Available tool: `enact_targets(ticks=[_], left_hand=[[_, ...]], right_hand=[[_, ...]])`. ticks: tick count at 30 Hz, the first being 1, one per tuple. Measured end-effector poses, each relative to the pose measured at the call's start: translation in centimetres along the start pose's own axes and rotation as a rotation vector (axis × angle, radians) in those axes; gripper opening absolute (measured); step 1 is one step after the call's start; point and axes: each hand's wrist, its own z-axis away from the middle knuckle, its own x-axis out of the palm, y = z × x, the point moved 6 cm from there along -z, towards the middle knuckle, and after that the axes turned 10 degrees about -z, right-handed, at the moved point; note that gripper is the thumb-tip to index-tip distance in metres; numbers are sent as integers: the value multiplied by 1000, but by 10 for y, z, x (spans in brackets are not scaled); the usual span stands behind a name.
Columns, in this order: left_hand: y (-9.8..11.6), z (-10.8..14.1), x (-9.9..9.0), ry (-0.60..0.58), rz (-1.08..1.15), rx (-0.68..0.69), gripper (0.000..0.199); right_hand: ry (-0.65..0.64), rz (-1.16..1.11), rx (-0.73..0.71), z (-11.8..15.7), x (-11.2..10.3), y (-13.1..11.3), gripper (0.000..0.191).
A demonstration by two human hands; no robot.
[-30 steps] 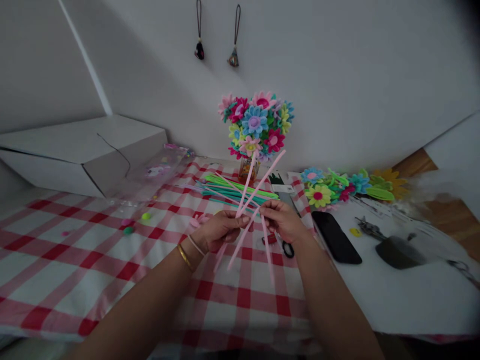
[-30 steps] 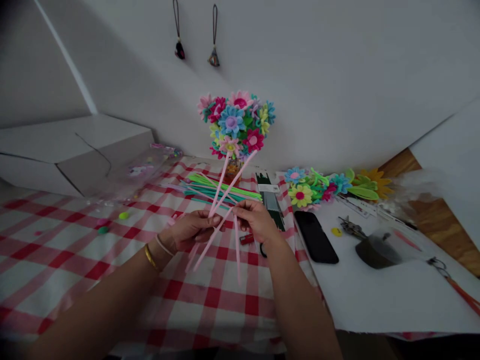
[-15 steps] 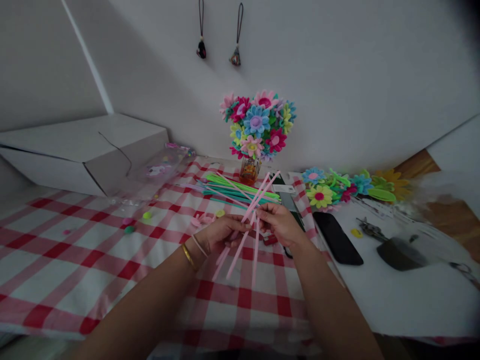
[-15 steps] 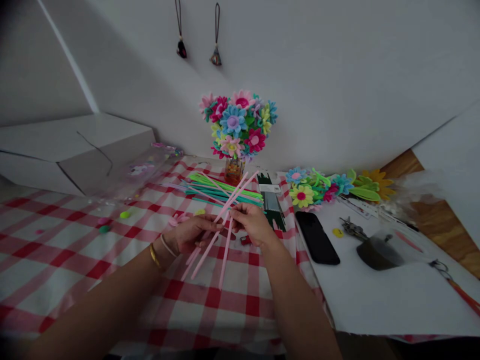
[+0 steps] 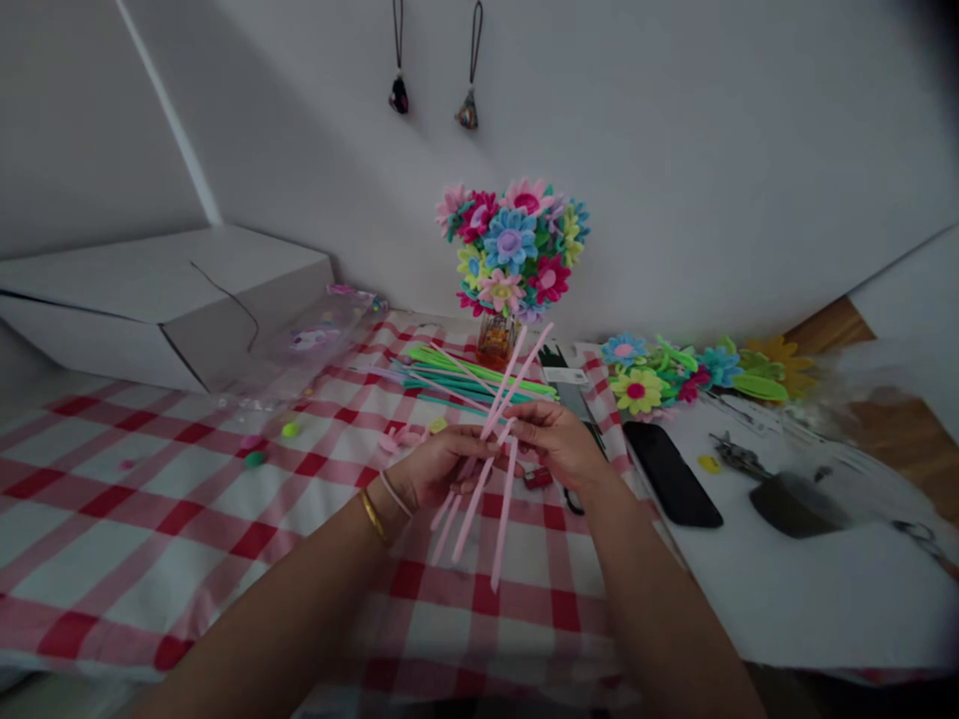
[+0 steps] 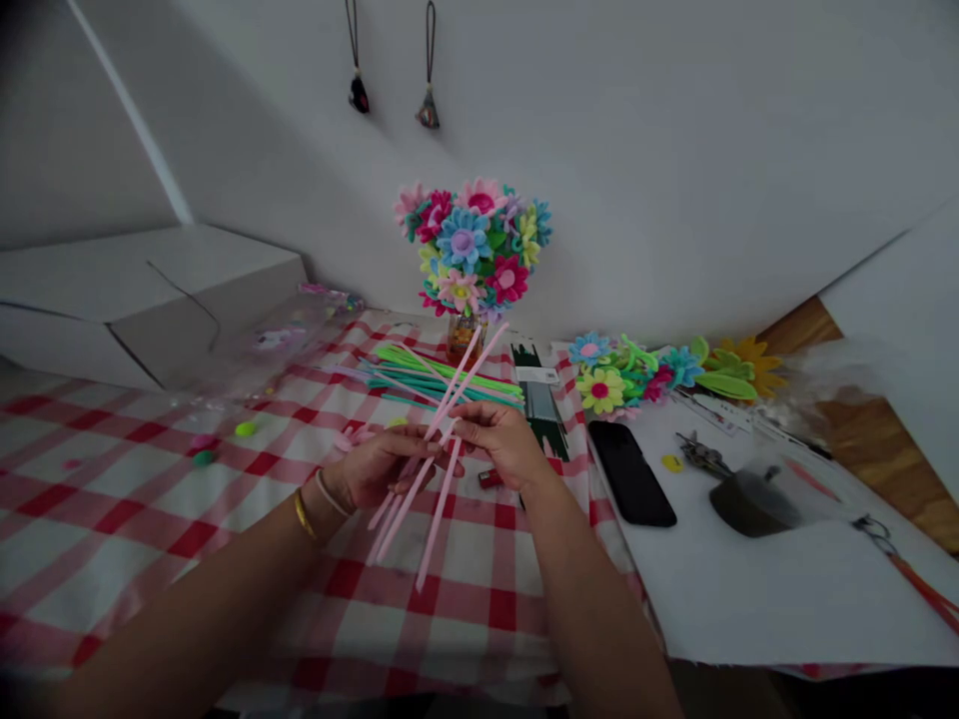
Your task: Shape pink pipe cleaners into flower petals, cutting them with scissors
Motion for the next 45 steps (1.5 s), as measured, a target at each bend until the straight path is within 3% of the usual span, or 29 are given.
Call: enact_targets(ticks=[6, 13, 17, 28, 45], left_hand=[[2, 2, 1, 11, 28, 10, 16], [5, 2, 0, 14, 38, 11, 13], [4, 2, 1, 14, 30, 16, 12], [2, 5, 9, -91, -32, 28, 19], [2, 3, 10, -111, -60, 46, 28]], right_hand=[[25, -16, 39, 0, -2, 3, 23], [38, -15, -41, -2, -2, 1, 16], [19, -87, 19, 0, 0, 3, 15], [-38, -207, 147, 4, 2, 5, 18], [39, -111, 115, 2, 0, 6, 20]])
